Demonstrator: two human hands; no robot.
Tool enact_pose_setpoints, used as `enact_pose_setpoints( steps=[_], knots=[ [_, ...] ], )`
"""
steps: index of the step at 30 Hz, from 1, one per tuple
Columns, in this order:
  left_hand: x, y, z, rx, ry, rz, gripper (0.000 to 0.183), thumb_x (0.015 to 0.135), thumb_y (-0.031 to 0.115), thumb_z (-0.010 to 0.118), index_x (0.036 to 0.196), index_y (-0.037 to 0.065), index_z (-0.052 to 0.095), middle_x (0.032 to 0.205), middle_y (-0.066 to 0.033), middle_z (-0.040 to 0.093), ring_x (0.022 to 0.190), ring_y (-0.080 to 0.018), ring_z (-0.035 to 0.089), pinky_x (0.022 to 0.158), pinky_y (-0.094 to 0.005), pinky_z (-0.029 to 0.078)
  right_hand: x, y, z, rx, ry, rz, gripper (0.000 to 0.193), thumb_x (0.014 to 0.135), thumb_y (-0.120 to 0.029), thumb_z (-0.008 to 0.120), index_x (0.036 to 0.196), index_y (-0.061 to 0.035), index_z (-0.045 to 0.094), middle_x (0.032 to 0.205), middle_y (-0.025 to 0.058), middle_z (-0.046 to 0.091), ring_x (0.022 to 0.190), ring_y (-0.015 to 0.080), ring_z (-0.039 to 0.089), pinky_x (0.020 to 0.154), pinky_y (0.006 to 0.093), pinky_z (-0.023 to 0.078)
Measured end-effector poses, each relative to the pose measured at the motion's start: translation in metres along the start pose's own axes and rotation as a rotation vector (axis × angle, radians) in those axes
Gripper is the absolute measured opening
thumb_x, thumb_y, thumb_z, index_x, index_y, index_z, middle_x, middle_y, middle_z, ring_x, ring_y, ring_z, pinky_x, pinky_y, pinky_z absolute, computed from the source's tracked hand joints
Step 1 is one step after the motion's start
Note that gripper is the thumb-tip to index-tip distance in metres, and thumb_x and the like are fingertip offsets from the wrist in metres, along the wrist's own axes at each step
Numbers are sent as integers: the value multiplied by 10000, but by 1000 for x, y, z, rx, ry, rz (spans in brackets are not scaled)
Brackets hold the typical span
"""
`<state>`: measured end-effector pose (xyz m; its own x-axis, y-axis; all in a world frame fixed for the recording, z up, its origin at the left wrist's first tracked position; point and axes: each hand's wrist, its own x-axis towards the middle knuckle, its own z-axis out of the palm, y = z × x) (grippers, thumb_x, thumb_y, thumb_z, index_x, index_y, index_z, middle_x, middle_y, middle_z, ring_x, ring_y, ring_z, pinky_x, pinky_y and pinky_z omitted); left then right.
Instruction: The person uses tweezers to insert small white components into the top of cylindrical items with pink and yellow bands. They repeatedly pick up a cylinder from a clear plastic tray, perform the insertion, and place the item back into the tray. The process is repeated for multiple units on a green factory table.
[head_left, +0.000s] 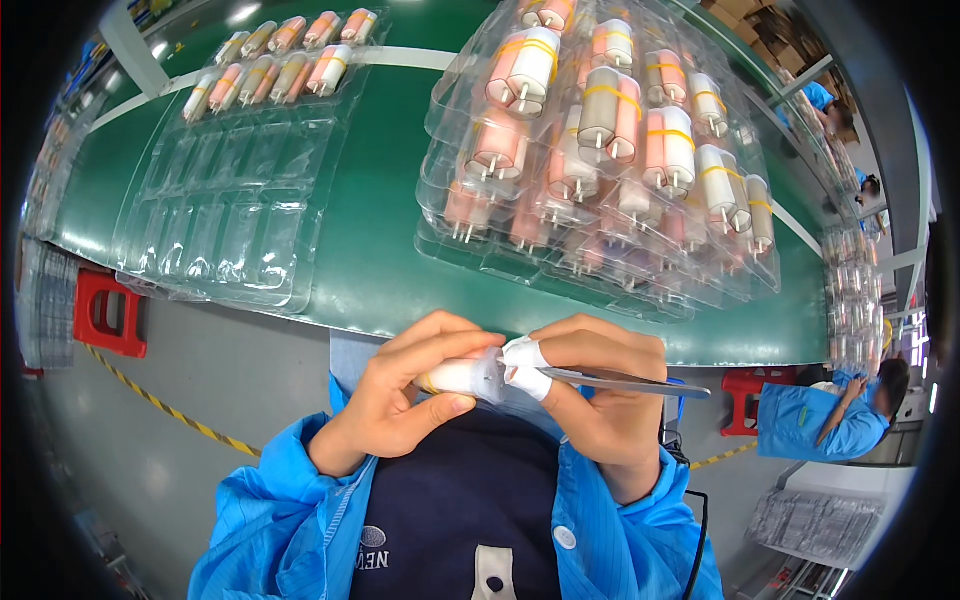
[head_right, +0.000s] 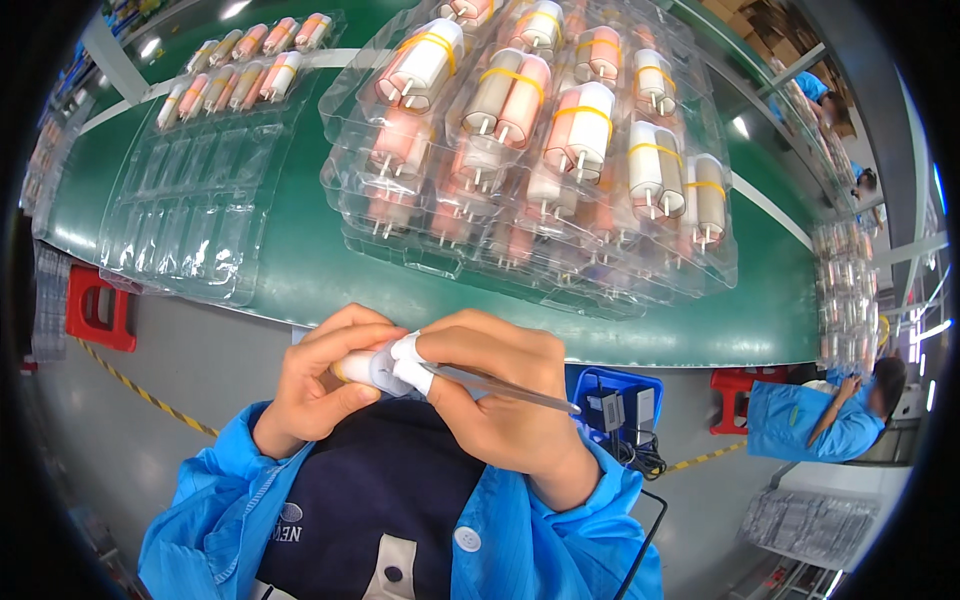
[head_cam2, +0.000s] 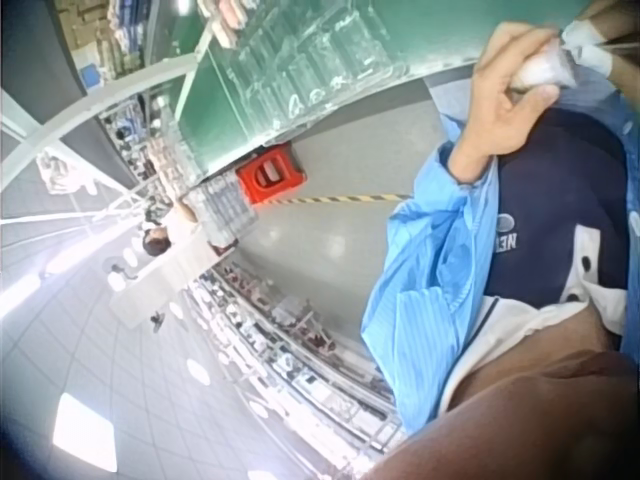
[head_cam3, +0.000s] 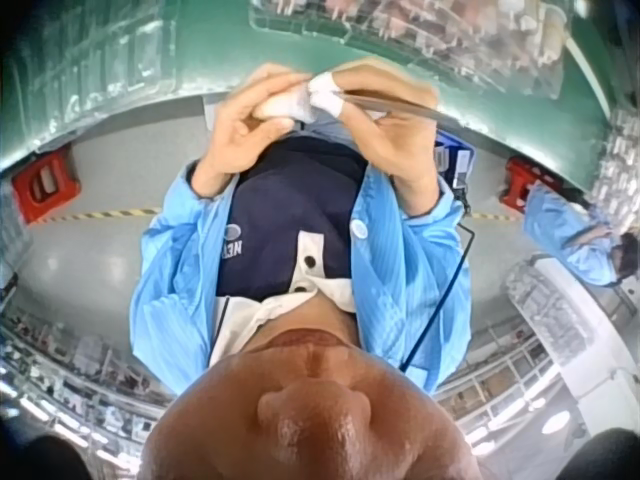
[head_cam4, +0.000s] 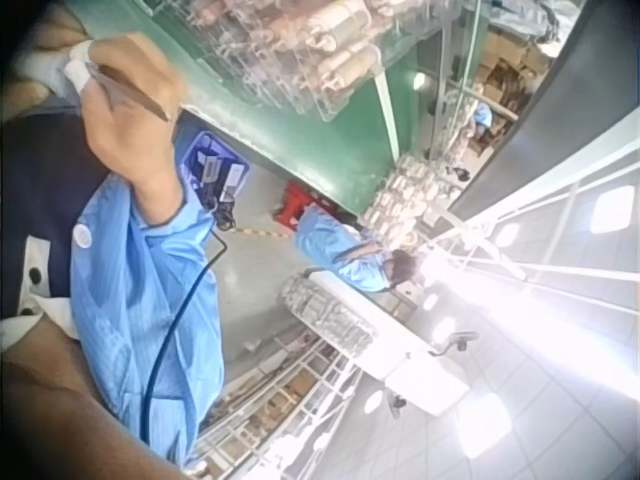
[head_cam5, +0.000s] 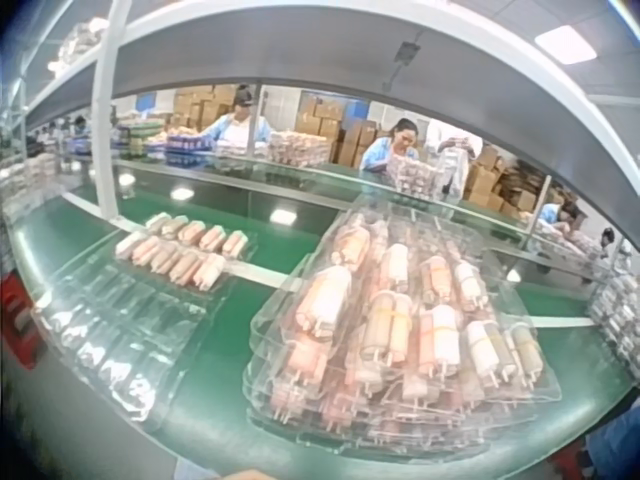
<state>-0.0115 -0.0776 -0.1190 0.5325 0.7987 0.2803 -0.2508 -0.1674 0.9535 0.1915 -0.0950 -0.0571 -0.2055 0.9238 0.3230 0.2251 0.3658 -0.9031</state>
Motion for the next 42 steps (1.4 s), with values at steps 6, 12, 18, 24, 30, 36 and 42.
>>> enact_pose_setpoints(
  steps=[6,12,18,24,30,36,42],
  knots=[
    [4,6,-2,-220,44,11,450,837,49,631,1256,-60,507,1145,-146,552,1070,-216,549,933,-314,415,-12,4,7,565,307,71,175,783,81,668,942,76,595,917,197,667,859,238,679,758,345,558],
    [6,-1,12,-101,117,67,550,824,36,655,1272,-19,340,1122,-209,571,1032,-237,587,923,-373,458,-18,9,20,531,290,64,194,792,78,675,967,72,589,956,176,657,878,217,667,773,313,554],
    [-1,-4,10,-117,67,39,589,806,-25,659,1312,-11,358,1165,-140,517,1085,-189,537,928,-312,413,-17,12,11,350,229,75,184,769,33,706,948,20,665,955,155,645,877,191,640,755,296,532],
    [6,3,9,157,63,86,464,794,63,695,1197,-56,499,1141,-176,535,1034,-230,557,902,-349,437,-21,7,12,478,361,73,183,770,43,705,949,29,671,944,162,657,858,196,649,742,296,537],
    [7,-6,12,365,171,259,458,754,6,711,1171,-40,526,1129,-183,524,1003,-237,558,854,-338,454,-17,5,22,352,340,-12,178,783,46,694,960,33,675,916,161,685,828,199,667,703,288,543],
    [6,-5,16,365,225,253,459,725,-33,705,1153,-41,539,1118,-191,519,999,-242,556,844,-329,458,-14,7,24,269,292,-32,194,772,40,703,964,27,679,921,156,686,823,203,667,702,289,538],
    [6,-3,15,396,225,263,468,685,-76,663,1138,-52,550,1117,-206,519,988,-244,556,840,-326,457,-13,8,23,224,265,-11,203,765,37,707,965,26,677,916,157,687,820,208,669,704,288,538]
  ],
)
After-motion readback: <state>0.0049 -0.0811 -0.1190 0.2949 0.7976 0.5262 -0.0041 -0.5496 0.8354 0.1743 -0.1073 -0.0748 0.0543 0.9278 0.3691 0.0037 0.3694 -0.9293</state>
